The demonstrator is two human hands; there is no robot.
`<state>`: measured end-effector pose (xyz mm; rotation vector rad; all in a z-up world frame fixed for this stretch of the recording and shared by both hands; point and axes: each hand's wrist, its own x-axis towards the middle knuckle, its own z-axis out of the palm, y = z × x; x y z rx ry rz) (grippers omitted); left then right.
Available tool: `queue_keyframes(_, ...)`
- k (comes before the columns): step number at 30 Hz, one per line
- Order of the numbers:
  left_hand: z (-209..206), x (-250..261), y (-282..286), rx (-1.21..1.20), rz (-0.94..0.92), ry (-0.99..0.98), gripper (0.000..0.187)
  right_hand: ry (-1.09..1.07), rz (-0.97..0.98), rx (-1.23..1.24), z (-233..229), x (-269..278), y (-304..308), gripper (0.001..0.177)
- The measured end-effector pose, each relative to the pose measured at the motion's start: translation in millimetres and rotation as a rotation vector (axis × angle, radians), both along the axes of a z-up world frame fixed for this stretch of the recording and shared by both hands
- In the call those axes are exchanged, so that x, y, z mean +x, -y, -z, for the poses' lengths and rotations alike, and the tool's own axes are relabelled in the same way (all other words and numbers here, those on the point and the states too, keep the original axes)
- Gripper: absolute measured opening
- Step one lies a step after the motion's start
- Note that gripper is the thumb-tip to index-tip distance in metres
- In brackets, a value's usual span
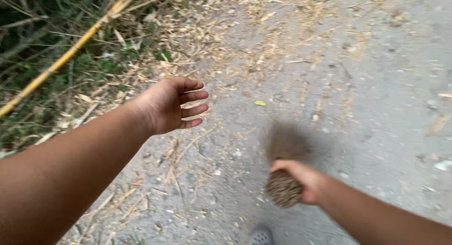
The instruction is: The person sweeps dry leaves and debris off a dirt ground using a bundle of sticks as a broom.
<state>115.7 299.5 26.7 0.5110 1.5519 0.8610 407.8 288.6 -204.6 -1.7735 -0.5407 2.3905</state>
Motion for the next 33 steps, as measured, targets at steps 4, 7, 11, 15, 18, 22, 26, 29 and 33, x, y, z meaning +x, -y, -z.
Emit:
queue_keyframes(4, -5.0, -22.5, -8.5, 0.017, -0.025, -0.053, 0.017, -0.284, -0.073, -0.043, -26.1, -60.2, -1.5, 0.039)
queue_keyframes(7, -5.4, -28.1, -24.4, 0.021, -0.019, -0.035, 0.015, -0.412, 0.010, -0.122, -57.5, -57.4, -15.5, 0.041)
queue_keyframes(11, -0.3, -10.3, -54.9, 0.037, 0.052, 0.014, 0.016, -0.384, -0.008, 0.019, -82.4, -30.9, -25.3, 0.039)
queue_keyframes(15, 3.5, 24.4, -80.5, 0.039, 0.129, 0.067, 0.015, -0.203, 0.174, 0.181, -86.7, 26.8, -33.3, 0.046)
queue_keyframes(18, 4.1, 49.9, -91.5, 0.048, 0.165, 0.053, 0.013, 0.088, 0.312, 0.239, -86.7, 87.6, -51.3, 0.058)
queue_keyframes(22, 8.5, 73.9, -99.8, 0.039, 0.185, 0.089, 0.017, 0.251, 0.411, 0.246, -81.0, 187.4, -78.0, 0.051)
queue_keyframes(26, 11.8, 87.1, -103.6, 0.024, 0.159, 0.082, 0.017, 0.323, 0.399, 0.187, -61.6, 254.9, -94.3, 0.042)
queue_keyframes(29, 10.8, 90.2, -101.8, 0.010, 0.106, 0.071, 0.015, 0.318, 0.406, 0.148, -44.0, 247.9, -103.3, 0.042)
queue_keyframes(33, 7.8, 88.9, -93.4, -0.015, 0.010, 0.041, 0.017, 0.134, 0.159, 0.010, -21.6, 146.1, -106.4, 0.056)
